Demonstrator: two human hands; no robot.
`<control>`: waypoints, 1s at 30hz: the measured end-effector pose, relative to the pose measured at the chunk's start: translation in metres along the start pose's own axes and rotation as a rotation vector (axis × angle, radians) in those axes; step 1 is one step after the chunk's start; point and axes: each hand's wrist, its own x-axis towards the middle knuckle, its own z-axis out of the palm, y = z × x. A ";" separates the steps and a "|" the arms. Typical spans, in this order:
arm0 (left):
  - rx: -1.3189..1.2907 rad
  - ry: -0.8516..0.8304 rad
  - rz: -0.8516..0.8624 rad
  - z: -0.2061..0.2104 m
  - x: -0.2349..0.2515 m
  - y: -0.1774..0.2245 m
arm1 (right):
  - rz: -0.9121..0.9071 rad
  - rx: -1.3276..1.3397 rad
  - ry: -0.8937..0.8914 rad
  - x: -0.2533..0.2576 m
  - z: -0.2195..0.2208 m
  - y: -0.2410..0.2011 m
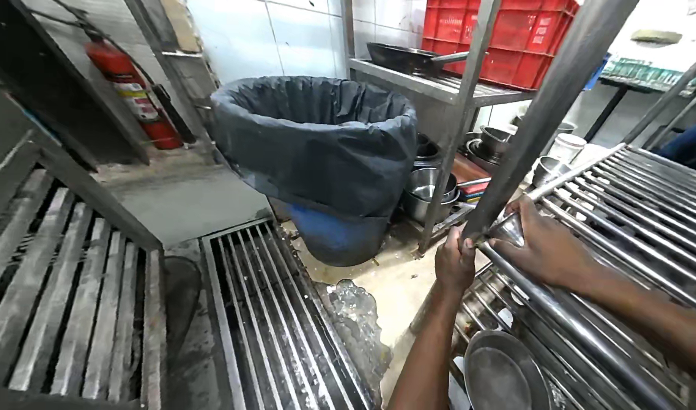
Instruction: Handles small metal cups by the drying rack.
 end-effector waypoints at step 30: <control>-0.287 -0.041 -0.127 -0.015 -0.010 0.004 | 0.089 -0.422 0.252 -0.035 0.021 -0.057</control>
